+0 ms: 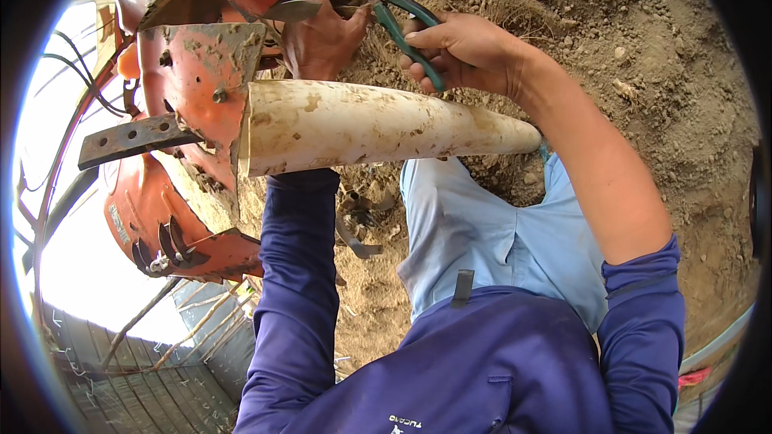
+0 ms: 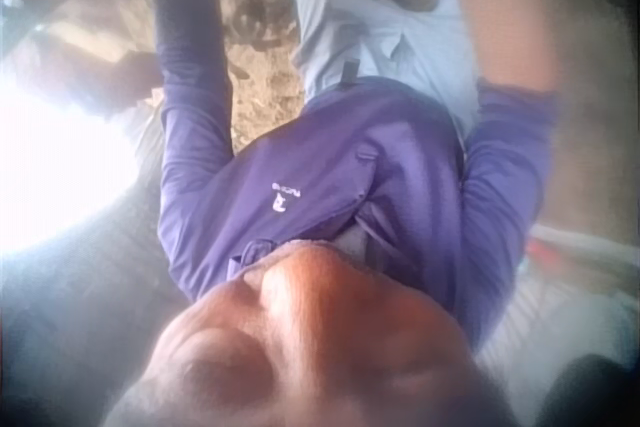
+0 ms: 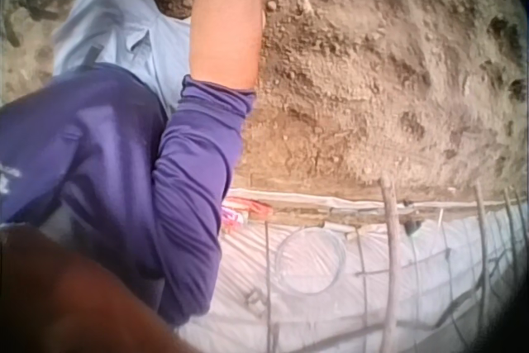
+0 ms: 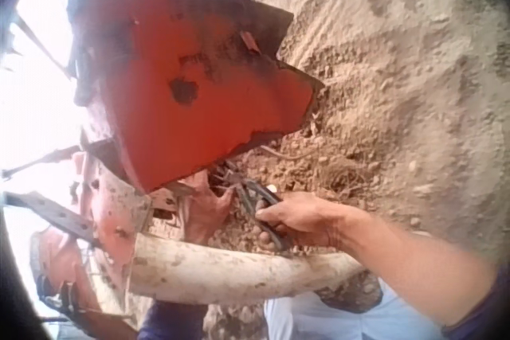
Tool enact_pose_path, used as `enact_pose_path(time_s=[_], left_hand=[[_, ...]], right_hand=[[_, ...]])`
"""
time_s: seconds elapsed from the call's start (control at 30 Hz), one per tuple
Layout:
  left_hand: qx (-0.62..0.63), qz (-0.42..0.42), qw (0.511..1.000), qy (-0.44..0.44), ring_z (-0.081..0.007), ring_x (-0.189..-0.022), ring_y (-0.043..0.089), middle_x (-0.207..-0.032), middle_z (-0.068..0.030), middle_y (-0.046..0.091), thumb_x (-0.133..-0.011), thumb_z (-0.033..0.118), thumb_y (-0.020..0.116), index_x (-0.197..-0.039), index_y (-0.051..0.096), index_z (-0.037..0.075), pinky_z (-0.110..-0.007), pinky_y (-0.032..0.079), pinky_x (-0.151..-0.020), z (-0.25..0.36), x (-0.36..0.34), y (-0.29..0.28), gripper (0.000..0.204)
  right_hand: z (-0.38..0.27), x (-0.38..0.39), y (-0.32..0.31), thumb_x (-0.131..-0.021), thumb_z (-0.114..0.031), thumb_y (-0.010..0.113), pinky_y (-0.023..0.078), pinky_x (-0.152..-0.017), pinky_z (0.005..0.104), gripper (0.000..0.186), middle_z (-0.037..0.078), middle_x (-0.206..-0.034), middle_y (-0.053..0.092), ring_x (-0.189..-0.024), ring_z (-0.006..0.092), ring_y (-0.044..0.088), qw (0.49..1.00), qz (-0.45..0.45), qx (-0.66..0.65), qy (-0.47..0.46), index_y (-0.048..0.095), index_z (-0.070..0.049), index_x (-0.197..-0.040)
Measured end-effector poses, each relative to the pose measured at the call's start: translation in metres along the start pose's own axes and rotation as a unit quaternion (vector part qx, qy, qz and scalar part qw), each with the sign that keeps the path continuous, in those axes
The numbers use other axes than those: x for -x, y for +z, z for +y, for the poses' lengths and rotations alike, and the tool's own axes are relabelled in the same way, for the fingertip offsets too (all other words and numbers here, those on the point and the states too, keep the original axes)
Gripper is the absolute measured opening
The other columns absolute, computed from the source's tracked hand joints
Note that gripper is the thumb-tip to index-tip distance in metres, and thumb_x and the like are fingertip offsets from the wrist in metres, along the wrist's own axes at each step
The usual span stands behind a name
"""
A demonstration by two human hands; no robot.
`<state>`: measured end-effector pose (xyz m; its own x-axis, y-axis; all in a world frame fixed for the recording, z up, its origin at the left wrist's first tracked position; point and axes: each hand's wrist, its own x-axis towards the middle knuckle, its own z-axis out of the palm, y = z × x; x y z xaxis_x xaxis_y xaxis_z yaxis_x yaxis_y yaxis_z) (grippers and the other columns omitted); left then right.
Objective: The person uses pliers to remove debris from a white pipe attached to an orange machine. They repeatedly pull out dirt and plant matter, then discard it on the ground.
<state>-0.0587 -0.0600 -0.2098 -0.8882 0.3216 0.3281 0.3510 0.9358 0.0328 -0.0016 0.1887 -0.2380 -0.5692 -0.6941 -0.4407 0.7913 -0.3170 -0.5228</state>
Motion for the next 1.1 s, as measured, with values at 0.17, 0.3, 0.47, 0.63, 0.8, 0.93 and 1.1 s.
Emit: enact_pose_path(time_s=[0.17, 0.3, 0.47, 0.63, 0.8, 0.93, 1.1], left_hand=[[0.029, -0.018, 0.999, -0.033, -0.0290, -0.098, 0.076, -0.120, -0.0162, 0.070, -0.084, 0.027, 0.089, -0.116, 0.073, 0.005, -0.041, 0.063, -0.086, 0.000, 0.003, -0.002, 0.042], [-0.029, 0.005, 0.998, -0.053, -0.0365, -0.095, 0.076, -0.113, -0.0150, 0.076, -0.085, 0.032, 0.086, -0.115, 0.077, 0.013, -0.049, 0.062, -0.083, -0.002, 0.003, 0.001, 0.037], [-0.024, 0.005, 1.000, 0.016, -0.0408, -0.108, 0.073, -0.135, -0.0125, 0.072, -0.086, 0.036, 0.084, -0.116, 0.082, 0.018, -0.055, 0.061, -0.085, -0.009, 0.005, 0.000, 0.035], [-0.008, 0.005, 1.000, -0.010, -0.0405, -0.112, 0.072, -0.138, -0.0111, 0.070, -0.087, 0.037, 0.084, -0.134, 0.075, 0.023, -0.056, 0.061, -0.091, -0.007, 0.006, 0.000, 0.050], [-0.036, 0.030, 0.998, 0.032, -0.0390, -0.118, 0.071, -0.140, -0.0140, 0.068, -0.087, 0.033, 0.082, -0.143, 0.069, 0.021, -0.053, 0.059, -0.095, -0.003, 0.002, 0.001, 0.059], [-0.019, 0.009, 1.000, -0.007, -0.0372, -0.109, 0.073, -0.126, -0.0128, 0.073, -0.086, 0.031, 0.082, -0.137, 0.071, 0.020, -0.052, 0.060, -0.090, -0.006, 0.004, 0.003, 0.054], [-0.033, -0.014, 0.999, -0.029, -0.0362, -0.094, 0.076, -0.107, -0.0102, 0.078, -0.084, 0.037, 0.082, -0.120, 0.078, 0.021, -0.052, 0.062, -0.079, -0.008, 0.004, 0.004, 0.040]], right_hand=[[0.008, 0.026, -0.009, -0.114, -0.014, 0.053, 0.059, -0.062, 0.0293, 0.014, 0.006, -0.086, 0.067, -0.071, 0.0116, 0.066, 0.992, -0.058, -0.108, 0.005, 0.053, -0.002, -0.107], [0.034, 0.103, -0.045, -0.106, -0.011, 0.062, 0.055, -0.056, 0.0289, 0.014, 0.005, -0.083, 0.066, -0.067, 0.0112, 0.065, 0.995, 0.028, 0.044, 0.087, 0.049, -0.009, -0.104], [0.080, 0.134, -0.077, -0.098, -0.005, 0.067, 0.052, -0.069, 0.0267, 0.021, 0.003, -0.093, 0.067, -0.077, 0.0101, 0.063, 0.981, 0.128, 0.146, 0.030, 0.056, -0.008, -0.115], [0.057, 0.103, -0.057, -0.096, -0.003, 0.067, 0.041, -0.070, 0.0276, 0.037, -0.005, -0.088, 0.055, -0.080, 0.0071, 0.054, 0.947, 0.121, 0.293, -0.049, 0.068, -0.008, -0.133], [0.008, 0.059, -0.021, -0.094, -0.013, 0.067, 0.046, -0.068, 0.0375, 0.032, 0.004, -0.082, 0.060, -0.077, 0.0160, 0.059, 0.911, 0.127, 0.386, -0.069, 0.068, -0.002, -0.123], [-0.007, 0.016, -0.014, -0.092, -0.015, 0.069, 0.044, -0.081, 0.0338, 0.048, 0.003, -0.093, 0.060, -0.089, 0.0164, 0.057, 0.918, 0.092, 0.383, -0.037, 0.067, 0.000, -0.137], [0.002, -0.008, -0.010, -0.090, -0.013, 0.069, 0.044, -0.091, 0.0349, 0.044, 0.006, -0.101, 0.067, -0.100, 0.0182, 0.059, 0.945, 0.121, 0.292, -0.078, 0.070, -0.002, -0.133]])
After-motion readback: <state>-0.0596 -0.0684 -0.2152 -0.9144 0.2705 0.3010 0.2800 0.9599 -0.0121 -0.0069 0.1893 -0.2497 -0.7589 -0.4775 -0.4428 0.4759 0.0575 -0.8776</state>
